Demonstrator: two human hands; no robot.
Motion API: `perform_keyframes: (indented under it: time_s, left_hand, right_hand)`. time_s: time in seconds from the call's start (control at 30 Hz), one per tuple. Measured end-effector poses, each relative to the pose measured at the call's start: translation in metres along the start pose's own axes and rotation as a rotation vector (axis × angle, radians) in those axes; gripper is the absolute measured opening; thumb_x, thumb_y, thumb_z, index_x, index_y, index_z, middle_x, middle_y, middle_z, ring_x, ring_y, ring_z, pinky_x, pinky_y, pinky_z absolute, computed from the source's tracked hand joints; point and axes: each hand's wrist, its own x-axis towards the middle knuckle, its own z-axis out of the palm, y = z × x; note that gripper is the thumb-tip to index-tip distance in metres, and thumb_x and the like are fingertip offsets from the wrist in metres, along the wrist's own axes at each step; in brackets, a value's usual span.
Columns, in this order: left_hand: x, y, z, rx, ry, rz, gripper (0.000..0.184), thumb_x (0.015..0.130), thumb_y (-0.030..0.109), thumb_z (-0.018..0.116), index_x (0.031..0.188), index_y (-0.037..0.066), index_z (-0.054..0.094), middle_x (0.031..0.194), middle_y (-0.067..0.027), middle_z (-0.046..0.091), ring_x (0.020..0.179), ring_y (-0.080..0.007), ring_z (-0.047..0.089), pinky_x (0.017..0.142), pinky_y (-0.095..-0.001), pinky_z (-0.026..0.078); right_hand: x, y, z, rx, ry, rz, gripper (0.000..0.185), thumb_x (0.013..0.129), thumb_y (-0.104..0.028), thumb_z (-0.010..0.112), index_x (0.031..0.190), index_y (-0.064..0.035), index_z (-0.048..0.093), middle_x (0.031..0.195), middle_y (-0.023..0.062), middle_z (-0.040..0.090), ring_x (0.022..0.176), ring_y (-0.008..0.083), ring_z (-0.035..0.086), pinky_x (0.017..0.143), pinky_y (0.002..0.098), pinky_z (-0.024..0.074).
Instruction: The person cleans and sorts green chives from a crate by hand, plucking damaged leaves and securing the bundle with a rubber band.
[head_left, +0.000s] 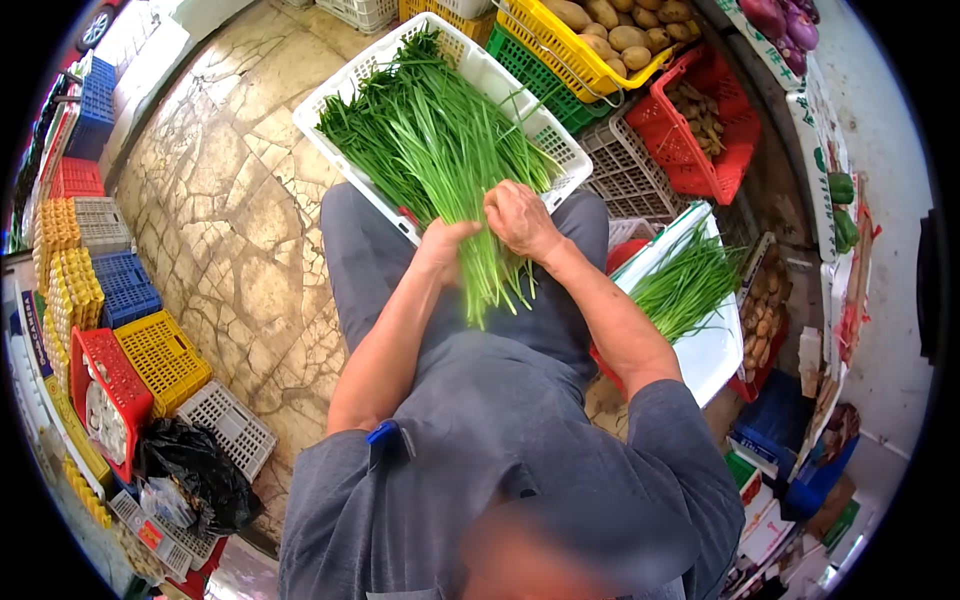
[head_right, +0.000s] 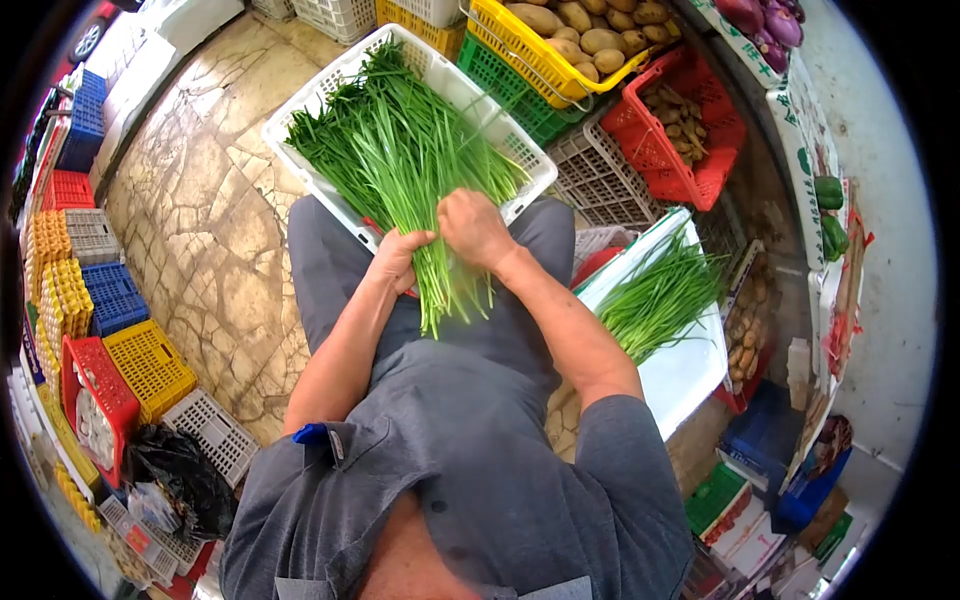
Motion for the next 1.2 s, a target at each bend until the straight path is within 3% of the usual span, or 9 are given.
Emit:
perform_keyframes:
  time_s: [0.23,0.37,0.57,0.6,0.7,0.83,0.93,1.13,1.2]
  left_hand:
    - [0.0,0.002,0.003,0.02,0.001,0.003,0.035,0.085,-0.001,0.061,0.121,-0.001,0.06,0.108,-0.0125,0.068,0.092,-0.0251,0.07,0.08,-0.0396,0.06]
    - [-0.004,0.005,0.007,0.008,0.005,-0.003,0.036,0.086,-0.001,0.06,0.122,-0.001,0.059,0.111,-0.013,0.067,0.095,-0.0255,0.069,0.08,-0.0415,0.06]
    - [-0.011,0.012,0.015,0.035,0.064,-0.038,0.033,0.087,0.0,0.059,0.119,-0.001,0.059,0.107,-0.0126,0.067,0.092,-0.0257,0.069,0.076,-0.0434,0.06]
    - [-0.012,0.013,0.016,0.025,0.056,-0.048,0.032,0.087,0.0,0.059,0.119,-0.001,0.059,0.105,-0.0127,0.068,0.091,-0.0258,0.069,0.075,-0.0436,0.06]
    - [-0.003,0.005,0.006,0.046,0.1,-0.041,0.03,0.088,0.002,0.059,0.117,-0.001,0.059,0.1,-0.013,0.068,0.086,-0.0261,0.069,0.073,-0.0436,0.06]
    - [-0.001,0.001,0.001,0.045,0.122,-0.063,0.028,0.088,0.001,0.058,0.115,-0.002,0.06,0.097,-0.0136,0.068,0.084,-0.0268,0.07,0.073,-0.044,0.06]
    - [0.005,-0.002,0.001,0.058,0.113,-0.051,0.028,0.087,-0.001,0.057,0.115,-0.002,0.06,0.1,-0.0141,0.068,0.085,-0.0272,0.07,0.074,-0.0443,0.06]
    - [0.009,-0.005,0.0,0.075,0.124,-0.023,0.029,0.087,-0.004,0.056,0.115,-0.002,0.06,0.103,-0.0147,0.067,0.084,-0.028,0.069,0.072,-0.0459,0.06]
    - [0.012,-0.008,0.0,0.103,0.113,-0.014,0.028,0.087,-0.004,0.056,0.114,-0.003,0.06,0.101,-0.0142,0.067,0.082,-0.028,0.069,0.071,-0.0461,0.061]
  right_hand:
    - [0.006,-0.009,-0.017,0.302,0.12,0.333,0.011,0.091,-0.013,0.06,0.096,-0.0037,0.064,0.082,0.0188,0.064,0.077,0.0394,0.063,0.073,0.0483,0.0511]
    - [0.003,0.003,-0.056,0.627,0.303,0.483,0.007,0.096,-0.004,0.058,0.102,-0.0025,0.062,0.085,0.0023,0.064,0.07,0.0079,0.058,0.064,0.0234,0.049]
    - [-0.035,0.054,-0.121,0.525,0.676,0.562,0.014,0.097,0.001,0.056,0.11,-0.0011,0.061,0.091,0.0027,0.064,0.073,0.0063,0.056,0.069,0.0204,0.0492]
    - [-0.051,0.076,-0.126,0.33,0.625,0.653,0.019,0.095,-0.005,0.06,0.113,0.0018,0.061,0.1,0.0095,0.068,0.079,0.0128,0.062,0.074,0.0246,0.0518]
    - [-0.106,0.131,-0.115,-0.816,0.233,0.439,0.035,0.092,-0.014,0.064,0.119,0.0068,0.059,0.112,0.0185,0.068,0.086,0.0224,0.068,0.079,0.0291,0.0534]
    - [-0.09,0.058,-0.1,-0.058,0.23,0.76,0.026,0.09,-0.019,0.066,0.107,-0.0009,0.068,0.105,0.0189,0.069,0.093,0.0371,0.067,0.08,0.0426,0.0528]
    - [-0.077,0.02,-0.069,-0.063,0.306,0.521,0.014,0.089,-0.015,0.066,0.094,-0.0023,0.069,0.089,0.0158,0.068,0.082,0.0341,0.066,0.074,0.0428,0.0517]
    - [-0.073,0.0,-0.047,0.126,0.184,0.671,0.015,0.09,-0.016,0.065,0.094,-0.0029,0.068,0.089,0.0169,0.068,0.084,0.0364,0.066,0.074,0.0434,0.0518]
    - [-0.078,-0.006,-0.039,0.058,0.118,0.55,0.015,0.09,-0.017,0.064,0.093,-0.0031,0.068,0.089,0.0174,0.068,0.086,0.0367,0.066,0.074,0.0437,0.0518]
